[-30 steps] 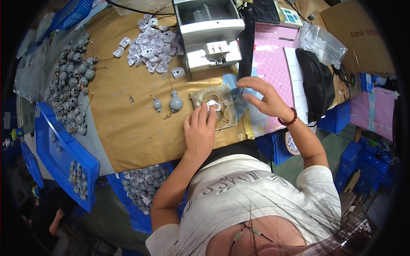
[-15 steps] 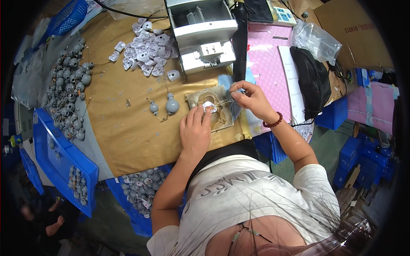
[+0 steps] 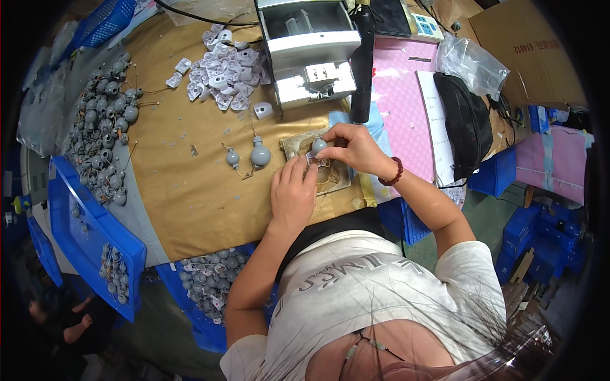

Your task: Assembling small electronic components by inserting parts and securing them with a power screwdriver.

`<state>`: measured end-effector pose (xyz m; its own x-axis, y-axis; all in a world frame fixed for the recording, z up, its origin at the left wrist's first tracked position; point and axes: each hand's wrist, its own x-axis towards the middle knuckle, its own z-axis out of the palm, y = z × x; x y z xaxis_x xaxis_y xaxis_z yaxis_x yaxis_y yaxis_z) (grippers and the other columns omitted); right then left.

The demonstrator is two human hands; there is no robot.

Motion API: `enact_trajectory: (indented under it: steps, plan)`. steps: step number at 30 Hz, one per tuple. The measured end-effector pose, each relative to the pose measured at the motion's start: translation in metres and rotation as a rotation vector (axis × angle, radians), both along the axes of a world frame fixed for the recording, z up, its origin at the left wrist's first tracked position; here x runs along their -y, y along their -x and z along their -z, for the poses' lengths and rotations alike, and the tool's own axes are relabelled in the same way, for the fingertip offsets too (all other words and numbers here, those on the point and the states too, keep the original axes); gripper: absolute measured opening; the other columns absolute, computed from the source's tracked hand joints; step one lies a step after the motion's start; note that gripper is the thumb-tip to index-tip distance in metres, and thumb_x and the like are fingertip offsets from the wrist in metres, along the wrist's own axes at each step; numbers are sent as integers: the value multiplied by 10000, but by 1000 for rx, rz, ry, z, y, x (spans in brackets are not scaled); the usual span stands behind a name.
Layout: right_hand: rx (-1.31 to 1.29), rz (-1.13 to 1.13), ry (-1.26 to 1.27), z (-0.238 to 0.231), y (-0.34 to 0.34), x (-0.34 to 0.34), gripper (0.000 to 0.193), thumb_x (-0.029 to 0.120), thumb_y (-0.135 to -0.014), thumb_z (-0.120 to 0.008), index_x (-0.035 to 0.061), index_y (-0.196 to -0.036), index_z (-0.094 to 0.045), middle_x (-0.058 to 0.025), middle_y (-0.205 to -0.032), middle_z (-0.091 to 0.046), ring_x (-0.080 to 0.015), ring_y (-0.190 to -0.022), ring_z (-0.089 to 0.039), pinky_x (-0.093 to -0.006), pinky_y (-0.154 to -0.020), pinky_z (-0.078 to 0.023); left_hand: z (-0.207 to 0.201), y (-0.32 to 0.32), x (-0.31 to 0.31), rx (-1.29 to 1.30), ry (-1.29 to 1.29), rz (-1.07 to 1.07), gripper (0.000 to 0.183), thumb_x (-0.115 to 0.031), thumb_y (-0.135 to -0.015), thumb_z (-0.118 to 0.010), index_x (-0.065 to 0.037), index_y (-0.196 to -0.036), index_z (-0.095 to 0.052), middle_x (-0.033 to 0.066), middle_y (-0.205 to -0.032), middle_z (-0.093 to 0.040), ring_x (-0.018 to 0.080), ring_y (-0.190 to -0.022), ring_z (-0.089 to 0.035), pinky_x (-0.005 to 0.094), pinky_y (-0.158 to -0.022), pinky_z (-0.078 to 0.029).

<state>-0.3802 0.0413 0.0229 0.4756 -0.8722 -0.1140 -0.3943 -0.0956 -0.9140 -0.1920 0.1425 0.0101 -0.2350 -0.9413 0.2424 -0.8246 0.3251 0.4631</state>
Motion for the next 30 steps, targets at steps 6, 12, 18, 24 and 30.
enact_trajectory:
  steps: [6,12,18,24,30]
  plan:
    - [-200,-59,398,-2,-8,-7,336,226,-779,-866,1,-915,-657,-100,-774,-645,-176,-649,-627,-294,-584,-498,-1,-1,3,-42,10,-8,356,-12,-754,-677,-55,-1106,-701,120,-1183,-634,299,-1166,-596,426,-957,-466]
    - [-162,-48,368,6,-6,-11,369,258,-787,-855,19,-966,-639,-104,-787,-626,-221,-628,-600,-319,-586,-502,-4,0,4,-38,12,-11,321,-11,-745,-682,-54,-1063,-705,118,-1167,-639,302,-1159,-602,424,-954,-469]
    - [-235,59,280,0,-10,-18,400,292,-793,-832,41,-1015,-612,-97,-862,-641,-277,-719,-652,-367,-615,-515,-9,7,11,-113,-70,-100,409,-88,-802,-718,-71,-1204,-644,108,-1156,-637,303,-1130,-582,425,-931,-468]
    - [2,52,661,-7,1,5,574,257,-774,-844,35,-1237,-587,-164,-1092,-629,-340,-1010,-611,-409,-852,-506,-9,12,21,-43,-36,-86,484,-154,-811,-753,-66,-1264,-606,83,-1151,-633,299,-1100,-568,426,-912,-467]
    - [156,523,316,0,30,88,595,162,-882,-755,-23,-1383,-491,-120,-1109,-663,-235,-1022,-623,-362,-892,-502,-4,15,24,-19,32,-74,436,-106,-785,-736,-45,-1203,-627,96,-1095,-643,298,-1047,-584,411,-880,-493]
